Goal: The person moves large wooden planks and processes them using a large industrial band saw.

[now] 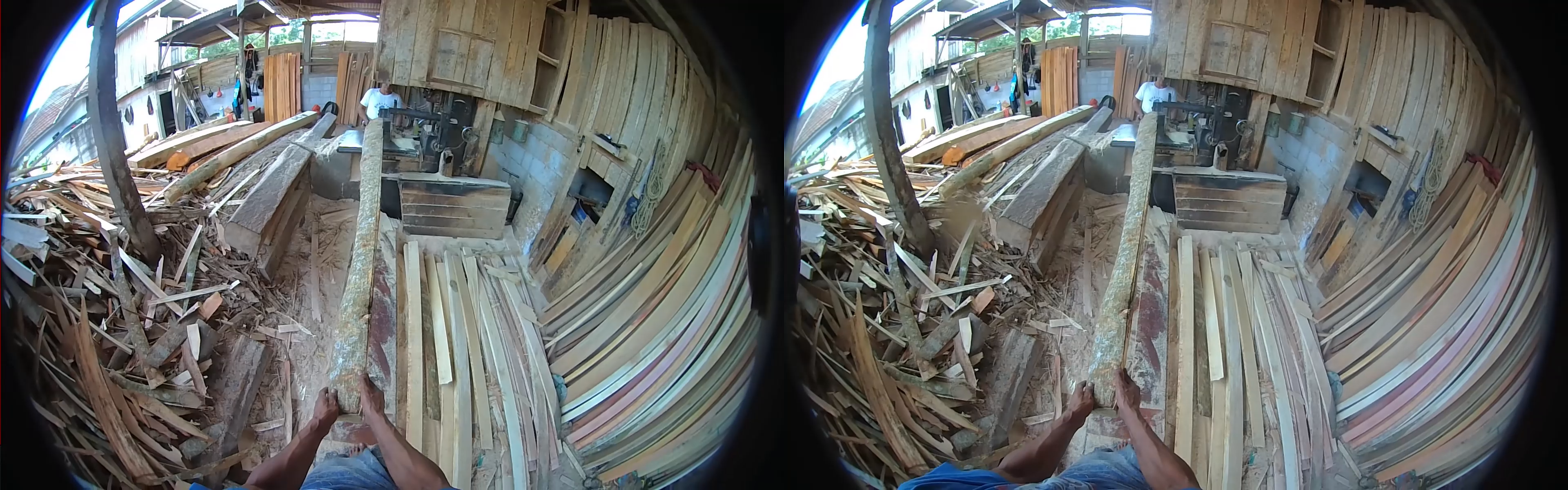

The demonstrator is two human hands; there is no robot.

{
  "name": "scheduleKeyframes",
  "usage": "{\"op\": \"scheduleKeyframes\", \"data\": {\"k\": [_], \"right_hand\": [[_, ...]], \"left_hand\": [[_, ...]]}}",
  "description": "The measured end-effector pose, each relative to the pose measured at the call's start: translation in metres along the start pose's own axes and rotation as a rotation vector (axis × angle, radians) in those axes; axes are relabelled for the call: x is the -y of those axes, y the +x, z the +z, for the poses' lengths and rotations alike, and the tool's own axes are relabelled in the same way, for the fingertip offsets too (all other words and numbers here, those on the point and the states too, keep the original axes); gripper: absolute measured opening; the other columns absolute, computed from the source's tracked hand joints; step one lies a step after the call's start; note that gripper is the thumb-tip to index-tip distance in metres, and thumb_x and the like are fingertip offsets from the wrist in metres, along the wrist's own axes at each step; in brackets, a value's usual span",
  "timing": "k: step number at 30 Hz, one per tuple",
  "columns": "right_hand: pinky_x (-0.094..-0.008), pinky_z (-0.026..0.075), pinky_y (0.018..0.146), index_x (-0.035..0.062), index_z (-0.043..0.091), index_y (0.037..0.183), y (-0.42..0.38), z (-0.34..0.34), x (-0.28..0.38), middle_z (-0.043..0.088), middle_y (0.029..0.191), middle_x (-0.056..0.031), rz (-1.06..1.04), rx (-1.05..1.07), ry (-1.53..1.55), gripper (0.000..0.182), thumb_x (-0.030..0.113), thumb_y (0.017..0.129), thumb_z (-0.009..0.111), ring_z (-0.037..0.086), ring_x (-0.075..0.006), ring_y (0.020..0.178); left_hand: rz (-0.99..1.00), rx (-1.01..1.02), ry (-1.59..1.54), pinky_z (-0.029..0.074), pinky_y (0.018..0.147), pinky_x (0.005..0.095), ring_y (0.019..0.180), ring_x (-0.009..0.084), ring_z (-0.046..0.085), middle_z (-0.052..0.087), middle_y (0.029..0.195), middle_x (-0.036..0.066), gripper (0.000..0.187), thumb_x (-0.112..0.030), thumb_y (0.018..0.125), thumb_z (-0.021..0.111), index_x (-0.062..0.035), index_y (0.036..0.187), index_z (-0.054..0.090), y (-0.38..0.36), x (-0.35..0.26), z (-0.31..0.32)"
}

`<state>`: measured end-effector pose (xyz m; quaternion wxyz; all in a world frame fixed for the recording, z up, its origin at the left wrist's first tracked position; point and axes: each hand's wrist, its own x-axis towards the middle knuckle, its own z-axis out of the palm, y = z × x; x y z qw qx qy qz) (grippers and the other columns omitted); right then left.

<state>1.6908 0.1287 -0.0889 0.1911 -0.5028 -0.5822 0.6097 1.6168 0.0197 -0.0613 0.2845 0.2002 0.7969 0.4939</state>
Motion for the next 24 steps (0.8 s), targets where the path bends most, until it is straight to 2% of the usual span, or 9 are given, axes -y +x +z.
{"op": "scheduleKeyframes", "data": {"k": [6,8,9,12,13,17,20,21,24], "right_hand": [[-0.0335,0.042,0.082,0.0067,0.055,0.118,-0.054,-0.012,-0.025,0.061,0.106,-0.0179,-0.094,0.002,-0.004,0.065,0.06,0.083,0.043,0.056,-0.0296,0.096],[-0.0332,0.042,0.084,0.0062,0.054,0.119,-0.065,-0.02,-0.032,0.059,0.109,-0.0186,-0.242,0.009,0.014,0.068,0.062,0.082,0.042,0.056,-0.0299,0.098],[-0.0335,0.041,0.086,0.0076,0.054,0.12,-0.074,-0.024,-0.033,0.057,0.113,-0.0192,-0.083,0.042,0.062,0.068,0.063,0.082,0.043,0.055,-0.0295,0.101],[-0.0337,0.041,0.086,0.0086,0.054,0.12,-0.087,-0.023,-0.055,0.057,0.115,-0.018,-0.146,-0.004,-0.037,0.068,0.063,0.081,0.044,0.054,-0.0283,0.102],[-0.0345,0.041,0.087,0.011,0.054,0.121,-0.1,-0.023,-0.049,0.057,0.115,-0.0169,0.004,0.006,-0.106,0.068,0.065,0.08,0.042,0.053,-0.0292,0.104],[-0.0351,0.041,0.086,0.0095,0.053,0.121,-0.15,-0.016,-0.072,0.057,0.115,-0.018,-0.088,0.017,0.103,0.066,0.062,0.082,0.041,0.054,-0.0319,0.104],[-0.0345,0.042,0.086,0.0076,0.053,0.12,-0.186,-0.026,-0.068,0.058,0.113,-0.0181,-0.064,0.044,0.003,0.065,0.06,0.083,0.042,0.055,-0.0313,0.102],[-0.0353,0.042,0.085,0.0078,0.054,0.119,-0.188,-0.022,-0.083,0.058,0.111,-0.0193,-0.113,0.0,0.024,0.065,0.061,0.084,0.039,0.055,-0.0323,0.101],[-0.0354,0.042,0.085,0.006,0.055,0.117,-0.223,-0.026,-0.085,0.059,0.109,-0.0198,-0.076,0.003,-0.015,0.064,0.059,0.085,0.037,0.055,-0.0324,0.101]], "left_hand": [[0.027,-0.012,0.003,0.039,0.09,0.0387,0.108,0.039,0.05,0.052,0.114,0.03,0.053,-0.035,0.093,0.039,0.0072,0.125,0.038,-0.044,0.038,0.004],[-0.018,-0.001,0.022,0.039,0.091,0.039,0.109,0.039,0.05,0.052,0.114,0.03,0.052,-0.035,0.093,0.039,0.0073,0.124,0.038,-0.068,0.027,0.003],[-0.012,0.015,0.067,0.039,0.091,0.0391,0.109,0.0389,0.049,0.052,0.114,0.029,0.052,-0.035,0.094,0.038,0.0066,0.125,0.037,-0.081,0.021,0.0],[-0.027,0.013,0.024,0.038,0.092,0.0389,0.111,0.0391,0.048,0.051,0.116,0.03,0.053,-0.036,0.093,0.037,0.0057,0.126,0.037,-0.1,0.041,-0.001],[-0.023,0.011,0.027,0.038,0.092,0.0389,0.111,0.0391,0.048,0.051,0.116,0.03,0.053,-0.036,0.093,0.037,0.0057,0.126,0.037,-0.107,0.043,-0.005],[-0.055,0.02,0.045,0.038,0.094,0.0385,0.113,0.0388,0.047,0.048,0.119,0.03,0.054,-0.037,0.093,0.038,0.0051,0.128,0.035,-0.155,0.061,-0.019],[-0.032,0.03,0.08,0.037,0.094,0.0384,0.114,0.0395,0.046,0.048,0.119,0.03,0.055,-0.037,0.093,0.038,0.0052,0.128,0.035,-0.18,0.068,-0.027],[-0.011,0.023,0.08,0.037,0.094,0.0386,0.113,0.0398,0.047,0.049,0.119,0.03,0.055,-0.038,0.093,0.038,0.005,0.128,0.035,-0.191,0.07,-0.028],[0.01,0.013,0.132,0.038,0.092,0.0397,0.11,0.0397,0.049,0.05,0.117,0.03,0.054,-0.037,0.093,0.038,0.0043,0.127,0.036,-0.221,0.08,-0.032]]}}
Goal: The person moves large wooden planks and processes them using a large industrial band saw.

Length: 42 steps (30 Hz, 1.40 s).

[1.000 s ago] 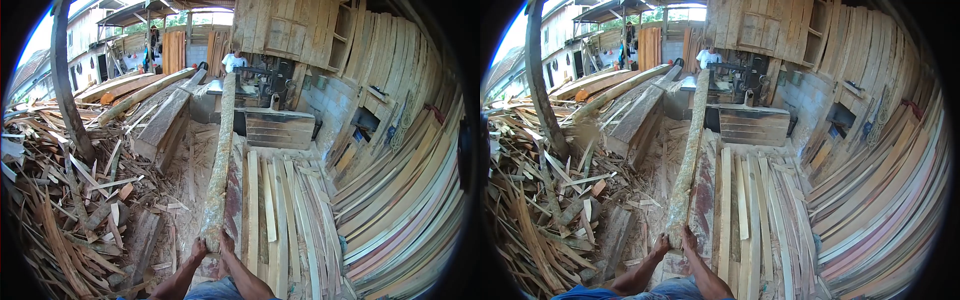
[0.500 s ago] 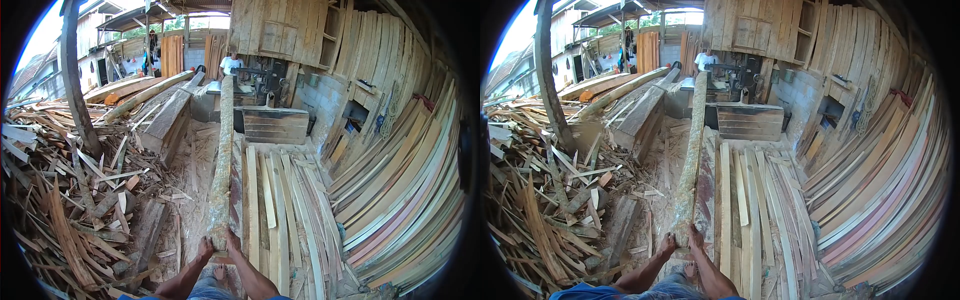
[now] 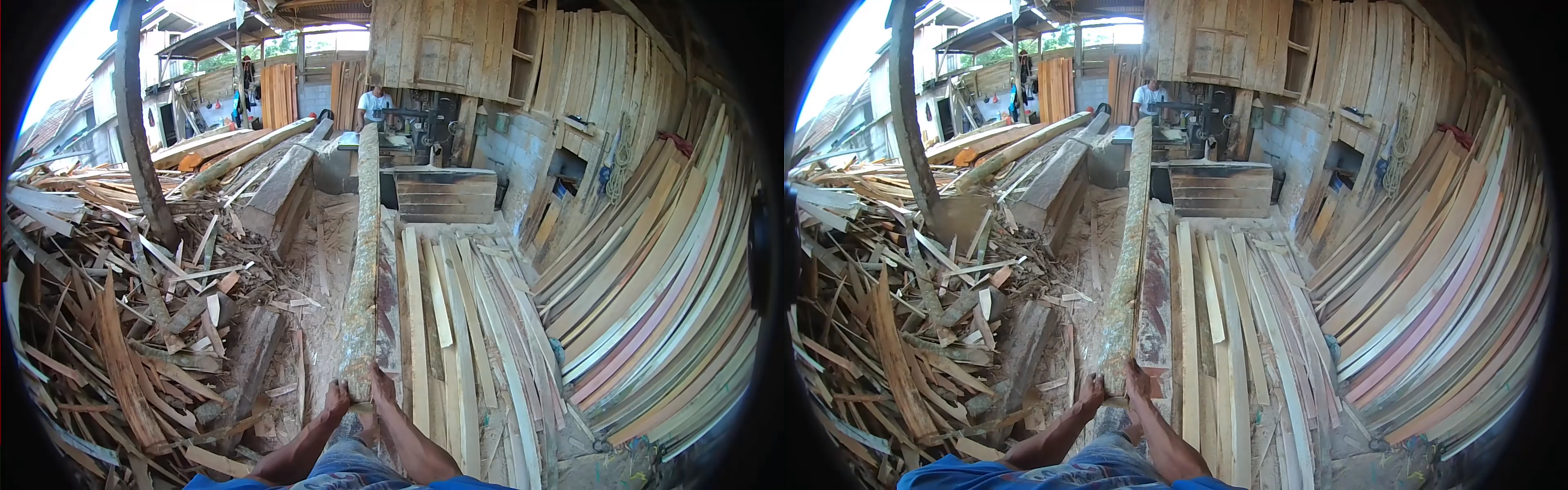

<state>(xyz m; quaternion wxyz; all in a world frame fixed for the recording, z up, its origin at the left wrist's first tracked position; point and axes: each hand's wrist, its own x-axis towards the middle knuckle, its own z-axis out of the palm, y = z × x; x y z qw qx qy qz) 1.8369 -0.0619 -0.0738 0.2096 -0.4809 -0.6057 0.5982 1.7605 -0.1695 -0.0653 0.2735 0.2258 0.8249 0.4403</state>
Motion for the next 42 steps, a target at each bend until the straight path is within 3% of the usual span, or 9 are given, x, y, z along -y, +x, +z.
{"op": "scheduleKeyframes", "data": {"k": [15,23,25,27,29,33,36,39,42], "right_hand": [[-0.0331,0.039,0.089,0.0009,0.05,0.122,-0.103,0.003,-0.057,0.055,0.117,-0.0179,-0.027,0.012,0.127,0.066,0.055,0.085,0.046,0.052,-0.0269,0.107],[-0.0331,0.037,0.093,0.0012,0.047,0.125,-0.154,-0.005,-0.129,0.054,0.119,-0.0159,-0.032,0.042,0.052,0.061,0.049,0.087,0.045,0.049,-0.0271,0.11],[-0.034,0.036,0.095,0.0025,0.044,0.127,-0.154,-0.01,-0.143,0.052,0.122,-0.0157,-0.069,0.03,0.103,0.064,0.052,0.086,0.044,0.046,-0.0294,0.115],[-0.0335,0.031,0.099,0.0033,0.038,0.132,-0.145,-0.019,-0.151,0.043,0.131,-0.014,0.135,0.121,0.391,0.069,0.054,0.086,0.043,0.04,-0.0248,0.121],[-0.0324,0.035,0.096,0.0021,0.041,0.13,-0.185,-0.033,-0.05,0.049,0.123,-0.0138,0.423,0.214,0.709,0.071,0.057,0.085,0.042,0.046,-0.0229,0.112],[-0.0328,0.027,0.102,-0.0004,0.035,0.133,-0.152,-0.026,-0.088,0.041,0.132,-0.0151,0.229,0.091,0.337,0.074,0.055,0.086,0.043,0.039,-0.0239,0.12],[-0.0318,0.025,0.103,-0.0015,0.033,0.134,-0.164,-0.038,-0.037,0.038,0.136,-0.0149,0.349,0.066,0.336,0.073,0.053,0.087,0.044,0.036,-0.0237,0.123],[-0.0307,0.025,0.103,-0.0009,0.035,0.133,-0.15,-0.048,0.004,0.039,0.135,-0.014,0.333,0.062,0.32,0.068,0.049,0.088,0.043,0.037,-0.0227,0.122],[-0.0297,0.026,0.102,0.0006,0.037,0.132,-0.103,-0.058,-0.01,0.041,0.133,-0.013,0.307,0.074,0.237,0.063,0.046,0.089,0.042,0.038,-0.0222,0.121]], "left_hand": [[-0.07,0.105,-0.067,0.039,0.089,0.0429,0.108,0.0435,0.048,0.05,0.114,0.032,0.053,-0.04,0.092,0.038,0.0029,0.124,0.037,-0.075,0.088,-0.005],[-0.168,0.222,-0.07,0.039,0.089,0.0371,0.105,0.0346,0.05,0.05,0.111,0.027,0.053,-0.038,0.09,0.041,0.0045,0.122,0.039,-0.169,0.052,-0.039],[-0.157,0.674,0.312,0.034,0.096,0.042,0.111,0.0381,0.046,0.047,0.119,0.027,0.06,-0.047,0.092,0.03,-0.0071,0.136,0.028,-0.171,0.025,-0.044],[-0.171,0.677,0.237,0.034,0.096,0.0419,0.111,0.0365,0.046,0.046,0.12,0.027,0.063,-0.051,0.09,0.031,-0.0082,0.136,0.029,-0.18,0.018,-0.042],[-0.18,0.665,0.161,0.034,0.096,0.0419,0.111,0.035,0.047,0.046,0.12,0.027,0.066,-0.055,0.089,0.032,-0.0093,0.137,0.03,-0.172,0.018,-0.033],[-0.84,0.684,-0.524,0.032,0.096,0.0332,0.101,0.0249,0.047,0.05,0.112,0.019,0.072,-0.06,0.08,0.052,-0.0066,0.128,0.043,-0.149,0.052,0.01],[-0.729,0.84,-0.425,0.039,0.075,0.0281,0.084,0.0187,0.046,0.051,0.102,0.01,0.074,-0.056,0.079,0.057,-0.0014,0.125,0.039,-0.137,0.04,0.003],[-0.916,0.818,-0.472,0.036,0.084,0.0295,0.095,0.0194,0.044,0.046,0.113,0.013,0.08,-0.057,0.079,0.056,0.0014,0.129,0.032,-0.122,0.024,0.01],[-0.887,0.788,-0.581,0.038,0.064,0.0275,0.07,0.0166,0.044,0.049,0.081,0.009,0.064,-0.062,0.083,0.046,-0.0012,0.101,0.053,-0.087,0.052,0.054]]}}
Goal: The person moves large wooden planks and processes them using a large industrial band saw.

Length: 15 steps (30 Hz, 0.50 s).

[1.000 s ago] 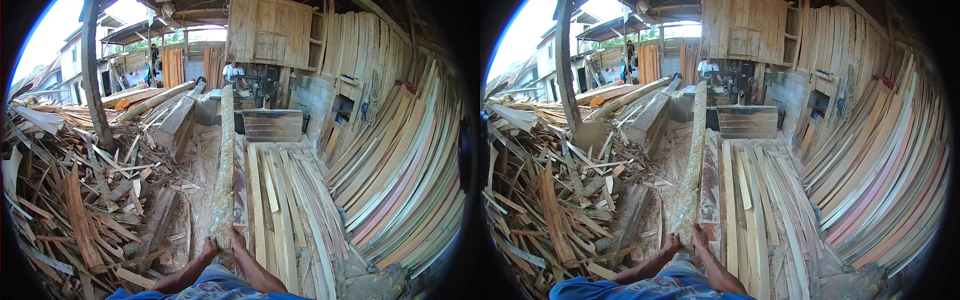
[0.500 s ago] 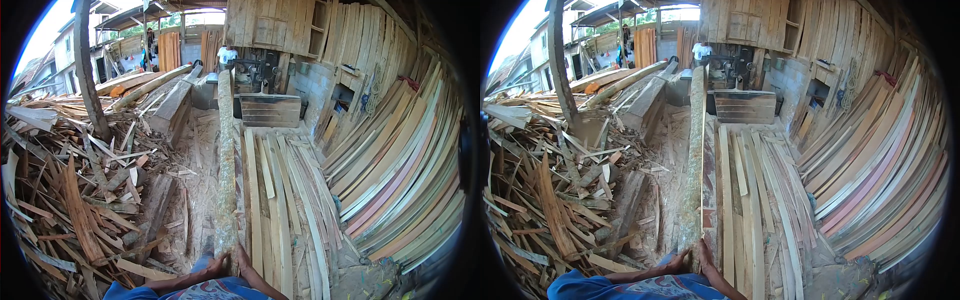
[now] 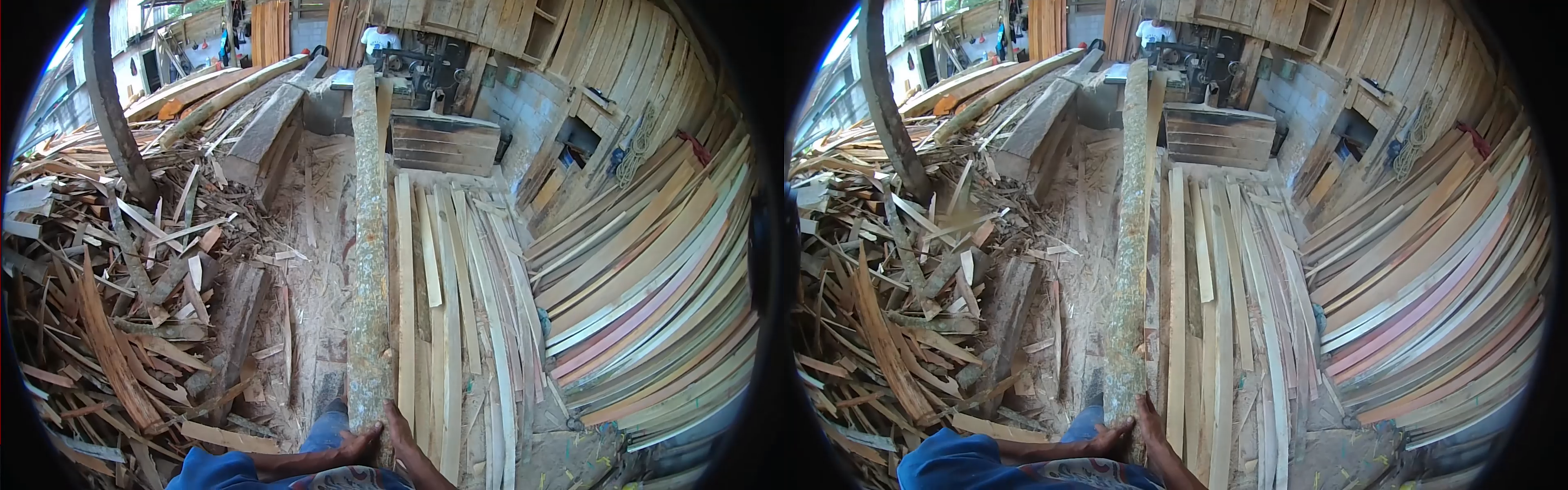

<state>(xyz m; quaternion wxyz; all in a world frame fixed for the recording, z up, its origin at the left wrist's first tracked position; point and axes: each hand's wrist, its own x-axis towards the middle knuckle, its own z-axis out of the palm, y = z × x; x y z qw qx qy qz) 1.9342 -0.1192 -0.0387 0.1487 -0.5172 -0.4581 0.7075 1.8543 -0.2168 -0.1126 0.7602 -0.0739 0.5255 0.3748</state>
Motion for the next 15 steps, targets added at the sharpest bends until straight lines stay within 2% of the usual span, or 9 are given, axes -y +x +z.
{"op": "scheduleKeyframes", "data": {"k": [1,4,7,8,10,11,13,15], "right_hand": [[-0.0293,0.026,0.102,0.0021,0.035,0.134,0.015,0.001,0.009,0.04,0.134,-0.0136,0.007,0.008,0.0,0.066,0.049,0.088,0.043,0.037,-0.0228,0.123],[-0.0291,0.026,0.102,0.0027,0.035,0.134,0.052,0.011,0.034,0.041,0.134,-0.0136,0.017,0.01,-0.002,0.066,0.05,0.088,0.043,0.037,-0.0226,0.124],[-0.0292,0.026,0.102,0.0011,0.04,0.131,0.104,0.024,0.079,0.043,0.132,-0.0126,0.015,-0.033,-0.068,0.063,0.048,0.089,0.042,0.039,-0.0208,0.122],[-0.0292,0.026,0.102,0.0011,0.04,0.131,0.132,0.026,0.097,0.043,0.132,-0.0126,0.009,-0.035,-0.068,0.063,0.048,0.089,0.042,0.039,-0.0208,0.122],[-0.0302,0.028,0.101,0.0003,0.038,0.132,0.164,0.032,0.122,0.043,0.132,-0.0159,0.018,0.003,0.005,0.066,0.05,0.088,0.044,0.04,-0.0245,0.122],[-0.0302,0.03,0.1,0.0002,0.034,0.134,0.187,0.037,0.14,0.042,0.133,-0.0167,0.01,-0.013,-0.053,0.071,0.053,0.087,0.043,0.04,-0.0254,0.122],[-0.0305,0.03,0.099,0.0011,0.032,0.135,0.238,0.046,0.172,0.041,0.134,-0.0174,0.019,0.022,-0.021,0.072,0.054,0.087,0.043,0.039,-0.0264,0.123],[-0.0308,0.031,0.099,0.002,0.03,0.136,0.27,0.064,0.208,0.04,0.134,-0.0181,0.018,0.046,0.035,0.074,0.055,0.086,0.043,0.039,-0.0273,0.123]], "left_hand": [[-0.069,-0.058,0.073,0.038,0.076,0.0296,0.086,0.018,0.045,0.049,0.097,0.013,0.073,-0.061,0.082,0.049,0.0031,0.115,0.04,0.024,-0.008,-0.012],[-0.17,-0.2,0.381,0.037,0.089,0.0316,0.1,0.0196,0.049,0.051,0.111,0.018,0.087,-0.061,0.081,0.05,0.009,0.129,0.028,-0.015,-0.084,0.002],[-0.223,-0.165,0.074,0.038,0.089,0.0318,0.099,0.0199,0.05,0.05,0.114,0.018,0.085,-0.061,0.079,0.053,0.0068,0.128,0.034,0.018,-0.142,-0.009],[-0.177,-0.06,0.184,0.039,0.086,0.033,0.097,0.02,0.051,0.05,0.112,0.018,0.086,-0.06,0.078,0.055,0.0052,0.128,0.033,-0.018,-0.199,0.011],[-0.168,0.036,0.28,0.041,0.084,0.0341,0.095,0.0201,0.051,0.051,0.11,0.018,0.086,-0.06,0.076,0.058,0.0037,0.128,0.033,-0.033,-0.249,0.018],[0.05,-0.192,0.409,0.041,0.082,0.0336,0.093,0.0191,0.051,0.051,0.105,0.016,0.084,-0.058,0.076,0.06,0.002,0.127,0.034,-0.014,-0.266,0.016],[0.179,-0.302,0.381,0.042,0.077,0.0314,0.086,0.0182,0.051,0.052,0.097,0.013,0.078,-0.058,0.073,0.064,0.0001,0.119,0.041,0.03,-0.3,-0.01],[0.101,-0.194,0.247,0.042,0.073,0.0296,0.08,0.0182,0.052,0.053,0.094,0.011,0.075,-0.059,0.071,0.065,-0.0003,0.113,0.047,0.047,-0.339,-0.03]]}}
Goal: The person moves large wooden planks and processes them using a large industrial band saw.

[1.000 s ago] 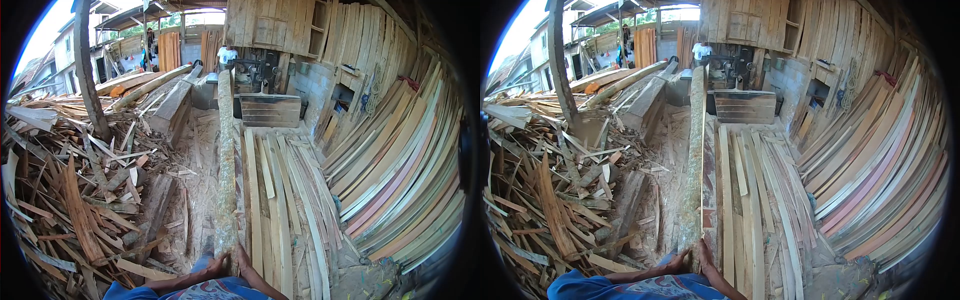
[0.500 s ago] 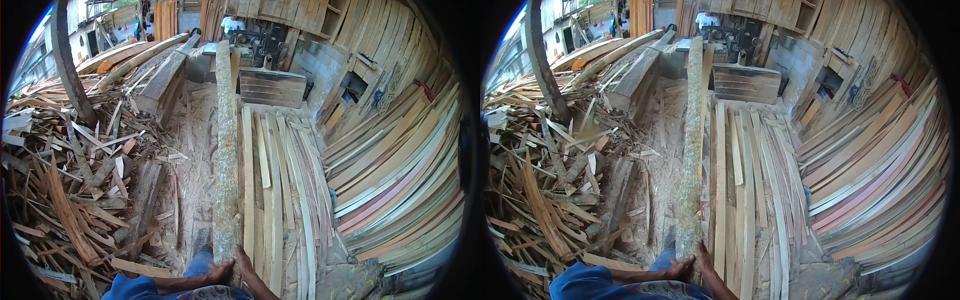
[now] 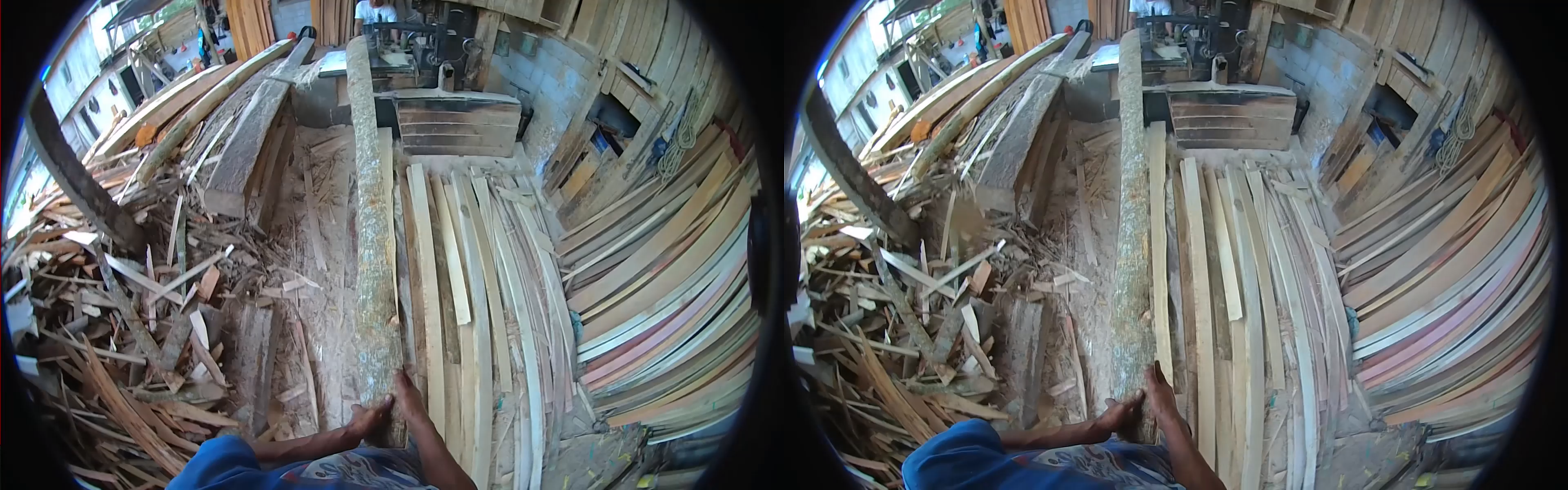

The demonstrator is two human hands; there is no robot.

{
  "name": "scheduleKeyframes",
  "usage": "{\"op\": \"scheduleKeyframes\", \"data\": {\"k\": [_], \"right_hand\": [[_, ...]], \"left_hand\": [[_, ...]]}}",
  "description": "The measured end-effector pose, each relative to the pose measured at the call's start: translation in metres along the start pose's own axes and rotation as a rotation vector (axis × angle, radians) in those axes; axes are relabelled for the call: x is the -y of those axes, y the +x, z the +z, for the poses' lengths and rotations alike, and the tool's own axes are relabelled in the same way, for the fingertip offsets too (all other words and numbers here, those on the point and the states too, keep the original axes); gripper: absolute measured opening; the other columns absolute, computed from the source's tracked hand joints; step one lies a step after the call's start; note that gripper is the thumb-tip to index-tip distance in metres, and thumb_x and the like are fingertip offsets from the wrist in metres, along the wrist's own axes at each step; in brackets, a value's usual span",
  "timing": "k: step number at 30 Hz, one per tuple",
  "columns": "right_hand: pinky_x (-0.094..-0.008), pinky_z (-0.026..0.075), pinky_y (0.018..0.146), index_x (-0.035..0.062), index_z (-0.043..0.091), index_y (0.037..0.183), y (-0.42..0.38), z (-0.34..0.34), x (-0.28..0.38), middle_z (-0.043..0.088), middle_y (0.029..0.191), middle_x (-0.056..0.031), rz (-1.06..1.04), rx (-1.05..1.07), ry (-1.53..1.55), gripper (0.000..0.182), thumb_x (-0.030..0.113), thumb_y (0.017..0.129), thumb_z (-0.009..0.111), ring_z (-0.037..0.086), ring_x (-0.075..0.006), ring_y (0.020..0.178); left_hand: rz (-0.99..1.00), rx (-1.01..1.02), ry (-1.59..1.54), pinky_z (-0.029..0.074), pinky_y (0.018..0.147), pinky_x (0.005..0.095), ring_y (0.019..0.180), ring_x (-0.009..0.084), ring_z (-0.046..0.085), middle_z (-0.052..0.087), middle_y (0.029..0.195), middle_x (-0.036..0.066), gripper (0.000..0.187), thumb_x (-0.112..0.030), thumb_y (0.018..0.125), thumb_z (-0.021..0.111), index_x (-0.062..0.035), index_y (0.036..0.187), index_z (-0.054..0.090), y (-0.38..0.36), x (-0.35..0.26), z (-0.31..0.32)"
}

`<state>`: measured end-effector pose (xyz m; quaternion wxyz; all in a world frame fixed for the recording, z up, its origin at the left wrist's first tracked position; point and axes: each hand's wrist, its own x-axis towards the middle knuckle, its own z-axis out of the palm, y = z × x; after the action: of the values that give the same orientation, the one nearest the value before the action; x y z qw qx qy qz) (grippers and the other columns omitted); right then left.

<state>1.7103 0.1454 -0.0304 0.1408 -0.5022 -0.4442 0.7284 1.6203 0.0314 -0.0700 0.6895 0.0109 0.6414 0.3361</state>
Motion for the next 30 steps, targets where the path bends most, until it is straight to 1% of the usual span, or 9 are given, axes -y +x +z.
{"op": "scheduleKeyframes", "data": {"k": [4,9,14,16,20,22,26,27,30], "right_hand": [[-0.0325,0.033,0.098,0.0038,0.027,0.138,0.107,0.029,0.06,0.038,0.135,-0.0206,-0.093,-0.033,-0.069,0.077,0.058,0.085,0.041,0.039,-0.0307,0.123],[-0.031,0.026,0.103,0.003,0.03,0.136,0.228,0.056,0.159,0.034,0.139,-0.0155,0.008,0.038,-0.039,0.076,0.058,0.085,0.043,0.033,-0.0258,0.128],[-0.0321,0.033,0.098,0.0017,0.032,0.135,0.421,0.091,0.215,0.042,0.132,-0.0216,-0.272,0.0,-0.077,0.073,0.054,0.086,0.043,0.04,-0.0303,0.122],[-0.035,0.039,0.091,0.0015,0.035,0.132,0.464,0.101,0.279,0.048,0.123,-0.025,-0.081,0.052,-0.052,0.07,0.053,0.086,0.043,0.048,-0.034,0.114],[-0.0367,0.047,0.077,0.0082,0.029,0.137,0.592,0.139,0.316,0.058,0.108,-0.0223,-0.723,-0.146,-0.21,0.076,0.06,0.084,0.043,0.058,-0.033,0.096],[-0.0342,0.049,0.072,0.0137,0.024,0.14,0.605,0.122,0.358,0.058,0.108,-0.0181,0.028,0.093,0.35,0.075,0.06,0.084,0.044,0.06,-0.0241,0.092],[-0.0262,0.049,0.07,0.0078,0.036,0.135,0.66,0.076,0.247,0.059,0.11,-0.0126,-0.088,-0.171,0.556,0.057,0.038,0.089,0.051,0.061,-0.015,0.09],[-0.0334,0.048,0.078,0.0053,0.04,0.132,0.67,0.06,0.198,0.06,0.109,-0.0165,-0.029,-0.269,0.536,0.052,0.036,0.09,0.047,0.061,-0.0226,0.096],[-0.0384,0.046,0.082,0.0077,0.053,0.12,0.665,0.028,0.064,0.06,0.11,-0.0156,0.24,-0.71,-0.077,0.049,0.041,0.085,0.052,0.06,-0.0258,0.096]], "left_hand": [[0.101,-0.172,0.043,0.041,0.061,0.0271,0.066,0.0122,0.049,0.053,0.074,0.005,0.06,-0.057,0.08,0.055,0.0015,0.09,0.054,-0.035,-0.167,0.0],[0.112,-0.271,-0.028,0.036,0.049,0.0242,0.052,0.0093,0.042,0.048,0.063,-0.002,0.043,-0.052,0.079,0.061,-0.0082,0.078,0.058,0.068,-0.273,-0.054],[0.149,-0.184,0.006,0.038,0.059,0.0248,0.068,0.0104,0.047,0.053,0.081,0.001,0.051,-0.055,0.081,0.055,-0.0097,0.105,0.056,0.163,-0.429,-0.107],[0.168,-0.039,0.025,0.04,0.068,0.0287,0.081,0.0133,0.049,0.054,0.097,0.005,0.063,-0.054,0.082,0.053,-0.0112,0.128,0.043,0.199,-0.492,-0.144],[0.243,-0.052,-0.12,0.044,0.079,0.0294,0.09,0.0174,0.055,0.056,0.107,0.009,0.059,-0.049,0.085,0.051,-0.0091,0.127,0.043,0.273,-0.607,-0.201],[0.203,-0.005,-0.166,0.045,0.087,0.0336,0.098,0.0207,0.057,0.057,0.11,0.01,0.053,-0.047,0.087,0.049,-0.0086,0.123,0.046,0.279,-0.662,-0.217],[0.35,0.055,-0.327,0.046,0.086,0.0398,0.098,0.0243,0.057,0.058,0.108,0.01,0.058,-0.051,0.087,0.047,-0.007,0.124,0.044,0.309,-0.694,-0.27],[0.387,0.11,-0.363,0.046,0.086,0.0412,0.098,0.0262,0.057,0.058,0.107,0.011,0.06,-0.052,0.087,0.047,-0.0069,0.125,0.043,0.306,-0.695,-0.275],[-0.177,-0.375,-0.028,0.045,0.084,0.0433,0.096,0.0298,0.055,0.055,0.11,0.014,0.062,-0.052,0.082,0.053,-0.0055,0.123,0.045,0.361,-0.612,-0.374]]}}
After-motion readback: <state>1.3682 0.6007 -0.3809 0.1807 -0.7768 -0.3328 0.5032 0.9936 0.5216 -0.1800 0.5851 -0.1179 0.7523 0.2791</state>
